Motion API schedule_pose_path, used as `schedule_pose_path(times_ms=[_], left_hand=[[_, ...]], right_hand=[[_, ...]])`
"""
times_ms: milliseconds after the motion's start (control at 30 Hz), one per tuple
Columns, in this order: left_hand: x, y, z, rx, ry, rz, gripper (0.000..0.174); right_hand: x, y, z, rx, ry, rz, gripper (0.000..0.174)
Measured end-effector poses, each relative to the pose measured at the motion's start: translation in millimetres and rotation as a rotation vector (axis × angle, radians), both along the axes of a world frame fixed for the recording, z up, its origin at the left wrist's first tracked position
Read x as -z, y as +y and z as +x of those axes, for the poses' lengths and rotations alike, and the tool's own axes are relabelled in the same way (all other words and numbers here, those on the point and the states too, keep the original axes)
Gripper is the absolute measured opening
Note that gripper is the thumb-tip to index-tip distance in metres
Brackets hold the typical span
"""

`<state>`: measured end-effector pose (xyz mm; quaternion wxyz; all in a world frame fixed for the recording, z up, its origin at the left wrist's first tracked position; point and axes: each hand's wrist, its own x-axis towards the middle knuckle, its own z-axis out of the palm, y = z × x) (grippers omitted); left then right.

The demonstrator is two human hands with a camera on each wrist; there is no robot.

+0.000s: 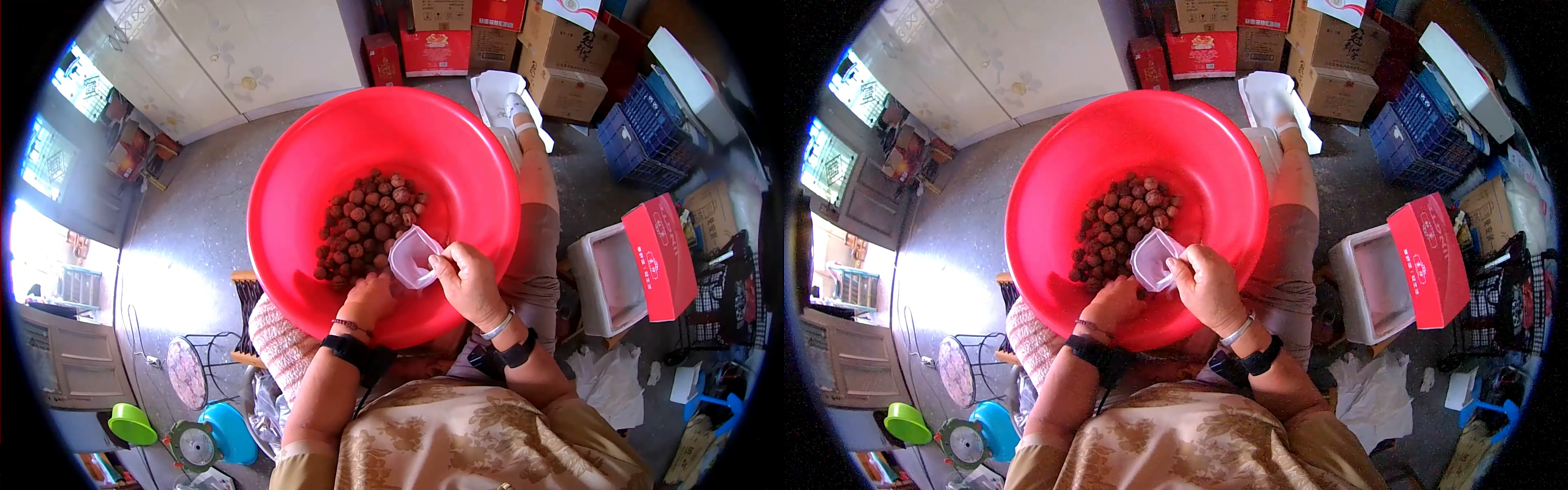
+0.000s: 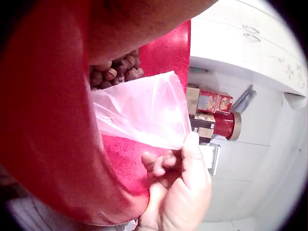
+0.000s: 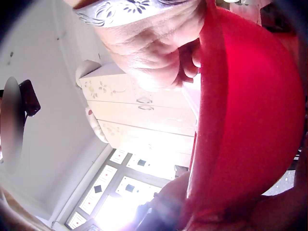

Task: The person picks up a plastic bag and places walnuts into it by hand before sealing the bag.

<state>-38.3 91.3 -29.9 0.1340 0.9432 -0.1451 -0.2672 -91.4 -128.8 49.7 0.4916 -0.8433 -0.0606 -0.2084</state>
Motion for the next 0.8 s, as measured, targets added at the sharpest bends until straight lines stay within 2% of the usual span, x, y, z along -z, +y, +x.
schedule_pose_path(times_ms=[67, 167, 267, 333, 433, 800], left_hand=[[13, 4, 1, 0.035, -0.051, -0.029, 0.035], [-3, 0, 2, 0.028, 0.080, -0.115, 0.033], [-10, -5, 2, -0.009, 0.056, -0.133, 0.035], [-9, -5, 3, 0.116, -0.042, -0.151, 0.031], [-7, -9, 1, 0.085, -0.058, -0.244, 0.028], [17, -12, 4, 0.142, -0.025, -0.265, 0.036]], right_hand=[[-1, 1, 0, -0.004, -0.001, -0.002, 0.020], [0, 1, -1, -0.007, 0.004, -0.003, 0.020], [2, 0, -1, -0.009, 0.006, -0.003, 0.020], [2, 0, 0, -0.011, 0.002, -0.005, 0.020], [-1, 1, -1, -0.014, 0.011, -0.009, 0.021], [-2, 2, -3, -0.031, 0.076, 0.000, 0.022]])
